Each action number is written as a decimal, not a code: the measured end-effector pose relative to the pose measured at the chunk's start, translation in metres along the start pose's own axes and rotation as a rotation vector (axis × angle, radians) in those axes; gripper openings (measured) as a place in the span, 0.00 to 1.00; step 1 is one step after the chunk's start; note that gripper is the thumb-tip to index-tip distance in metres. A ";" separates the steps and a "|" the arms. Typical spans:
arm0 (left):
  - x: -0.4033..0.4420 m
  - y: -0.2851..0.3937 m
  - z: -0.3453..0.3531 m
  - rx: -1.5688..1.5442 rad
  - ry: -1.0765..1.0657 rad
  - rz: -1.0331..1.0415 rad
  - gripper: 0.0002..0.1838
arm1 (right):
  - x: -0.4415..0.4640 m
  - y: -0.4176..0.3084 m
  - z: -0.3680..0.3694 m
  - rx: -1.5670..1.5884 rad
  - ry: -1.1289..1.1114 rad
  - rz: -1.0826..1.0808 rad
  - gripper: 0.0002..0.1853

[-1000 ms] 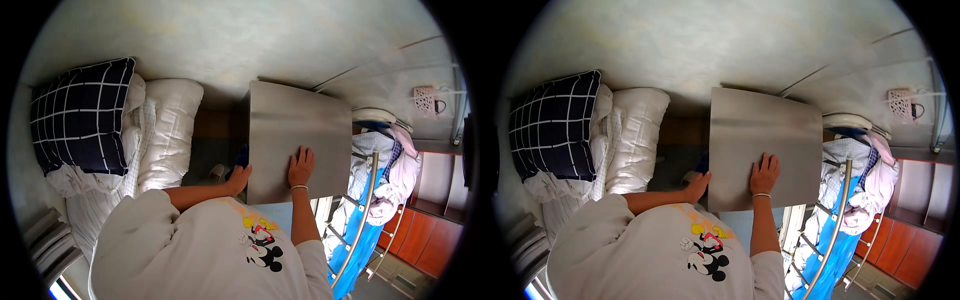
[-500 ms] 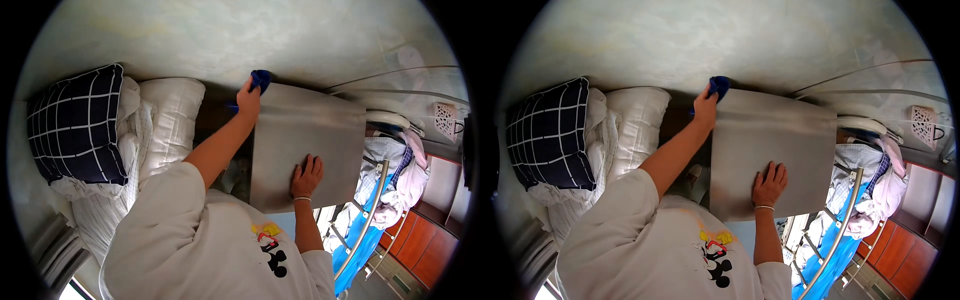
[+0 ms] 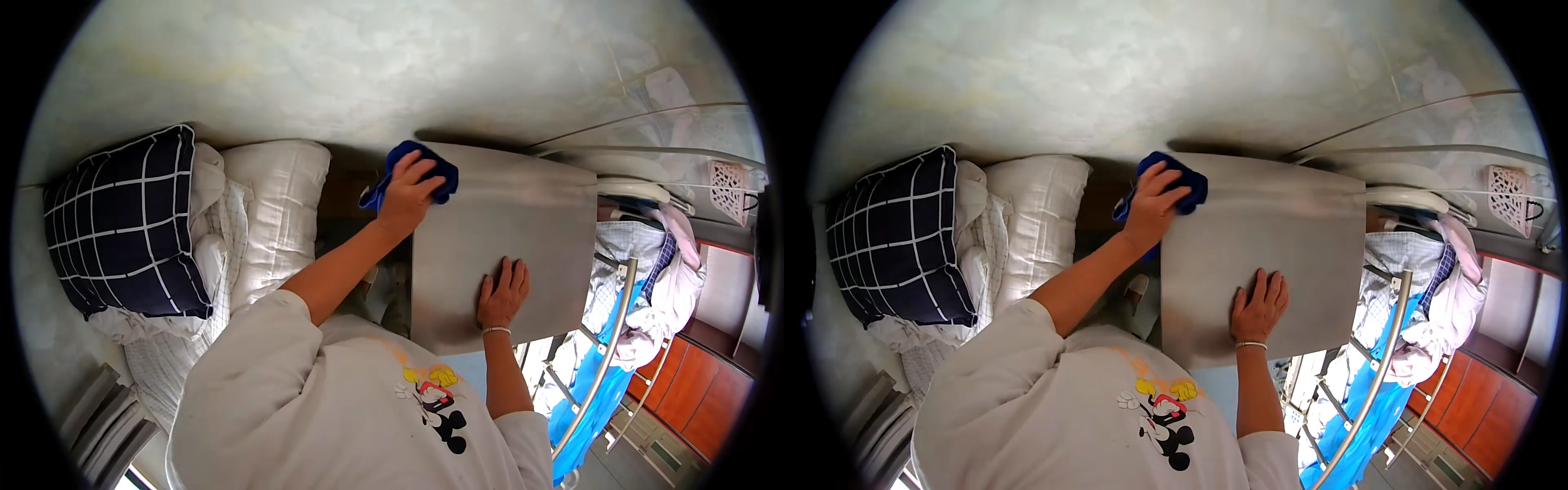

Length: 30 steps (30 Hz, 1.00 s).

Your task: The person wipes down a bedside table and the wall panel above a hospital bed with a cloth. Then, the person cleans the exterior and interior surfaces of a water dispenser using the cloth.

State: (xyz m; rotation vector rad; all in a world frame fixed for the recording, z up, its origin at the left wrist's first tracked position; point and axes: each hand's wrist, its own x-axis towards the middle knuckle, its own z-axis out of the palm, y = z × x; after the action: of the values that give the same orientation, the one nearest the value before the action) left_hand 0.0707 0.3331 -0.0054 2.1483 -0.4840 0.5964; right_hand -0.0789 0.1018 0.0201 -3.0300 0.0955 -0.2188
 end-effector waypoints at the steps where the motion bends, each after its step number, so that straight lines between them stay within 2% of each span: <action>1: 0.008 -0.002 0.004 0.002 -0.002 0.002 0.19 | 0.000 0.000 0.000 0.003 0.001 0.002 0.26; 3: 0.028 -0.002 0.021 0.145 -0.217 0.136 0.19 | 0.000 -0.001 0.000 0.007 0.011 -0.001 0.26; 7: 0.058 0.005 0.057 0.211 -0.349 0.217 0.18 | 0.001 -0.002 -0.001 0.013 0.005 0.011 0.26; 11: 0.084 0.011 0.073 0.249 -0.401 0.160 0.18 | -0.002 0.002 0.002 0.015 0.028 -0.003 0.26; 13: 0.093 0.011 0.066 0.299 -0.661 0.134 0.19 | -0.003 0.001 0.001 0.018 0.028 -0.003 0.26; 20: 0.059 -0.050 -0.012 0.287 -0.403 0.268 0.18 | -0.001 0.000 -0.004 0.052 0.036 0.048 0.26; 22: 0.046 -0.062 -0.036 0.288 -0.468 0.120 0.18 | -0.001 -0.002 -0.005 0.058 0.041 0.084 0.26; 24: 0.019 -0.078 -0.059 0.306 -0.687 -0.102 0.18 | -0.001 -0.002 -0.007 0.047 0.047 0.064 0.25; 26: -0.003 -0.085 -0.074 0.143 -0.393 -0.045 0.13 | -0.001 0.000 -0.005 0.068 0.063 0.089 0.26; 28: -0.003 -0.058 -0.092 0.007 -0.225 -0.588 0.08 | -0.004 -0.002 -0.006 0.080 0.066 0.107 0.26; 30: 0.015 -0.042 -0.112 -0.247 0.042 -0.687 0.07 | -0.002 -0.002 -0.010 0.095 0.047 0.106 0.26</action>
State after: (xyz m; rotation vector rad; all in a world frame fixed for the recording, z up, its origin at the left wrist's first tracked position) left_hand 0.0775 0.4463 0.0373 1.8933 0.2042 0.1780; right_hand -0.0821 0.1026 0.0298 -2.9152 0.2423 -0.2769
